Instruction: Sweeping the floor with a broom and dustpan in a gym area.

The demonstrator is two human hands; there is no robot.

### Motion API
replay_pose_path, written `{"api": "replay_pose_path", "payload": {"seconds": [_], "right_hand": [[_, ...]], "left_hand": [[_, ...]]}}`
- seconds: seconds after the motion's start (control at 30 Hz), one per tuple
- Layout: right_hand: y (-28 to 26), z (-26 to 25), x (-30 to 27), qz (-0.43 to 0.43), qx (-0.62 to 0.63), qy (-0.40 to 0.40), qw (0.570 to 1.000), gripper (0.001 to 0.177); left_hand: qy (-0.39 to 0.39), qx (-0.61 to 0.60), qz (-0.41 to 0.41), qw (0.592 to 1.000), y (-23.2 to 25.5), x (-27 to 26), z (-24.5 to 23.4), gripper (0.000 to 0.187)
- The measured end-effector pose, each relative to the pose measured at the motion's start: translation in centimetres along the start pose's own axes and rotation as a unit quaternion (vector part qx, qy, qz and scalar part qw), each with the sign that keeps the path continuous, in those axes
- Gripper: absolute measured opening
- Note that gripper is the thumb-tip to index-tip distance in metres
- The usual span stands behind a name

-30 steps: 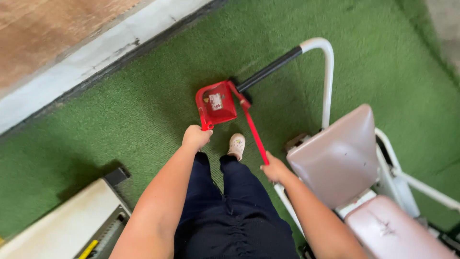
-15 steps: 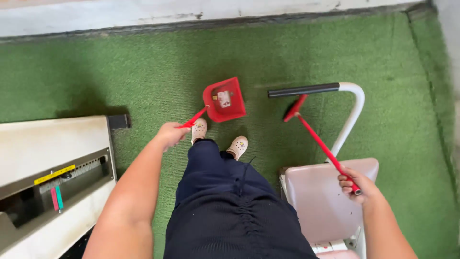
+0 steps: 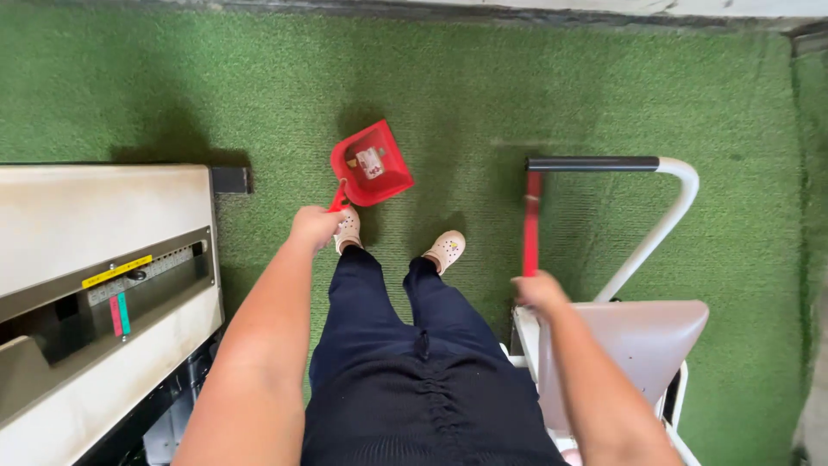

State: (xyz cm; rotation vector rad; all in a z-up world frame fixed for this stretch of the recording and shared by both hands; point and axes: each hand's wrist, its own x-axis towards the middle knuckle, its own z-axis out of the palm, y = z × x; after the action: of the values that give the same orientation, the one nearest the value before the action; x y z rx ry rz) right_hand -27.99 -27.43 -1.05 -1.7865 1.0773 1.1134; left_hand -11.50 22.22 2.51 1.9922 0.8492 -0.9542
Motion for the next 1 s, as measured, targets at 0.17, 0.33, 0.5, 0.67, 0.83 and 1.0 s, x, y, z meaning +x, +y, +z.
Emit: {"api": "replay_pose_path", "payload": {"seconds": [0.17,0.33,0.5,0.67,0.83,1.0], "right_hand": [[-10.1,11.4,-13.2,-0.032,-0.022,-0.085,0.996,0.059],[-7.1,10.9,-15.0,-0.051,0.022,-0.138,0.989,0.072],[-2.0,6.0,-18.5,0.07,0.032,-0.022,0.997,0.066],[5.6,5.2,-11.3,0.08,0.067,0.05,0.993,0.058],[1.2,13.8,-9.0,0.065,0.021,0.125,0.99,0.046],[-6.7,21.4,-14.7,-0.031,-0.12,0.035,0.992,0.075]], "left_hand": [[0.016,0.027,0.04,0.999,0.0,1.1,-1.4,0.034],[-0.013,0.047,0.039,0.998,-0.3,3.2,-4.6,0.035],[-0.063,0.045,0.025,0.997,-0.1,5.2,-9.5,0.036],[-0.067,0.112,0.059,0.99,0.1,6.6,-10.4,0.034],[-0.059,0.179,0.098,0.977,1.7,5.7,-8.8,0.04],[-0.045,0.19,0.113,0.974,3.4,3.7,-7.7,0.039]]}}
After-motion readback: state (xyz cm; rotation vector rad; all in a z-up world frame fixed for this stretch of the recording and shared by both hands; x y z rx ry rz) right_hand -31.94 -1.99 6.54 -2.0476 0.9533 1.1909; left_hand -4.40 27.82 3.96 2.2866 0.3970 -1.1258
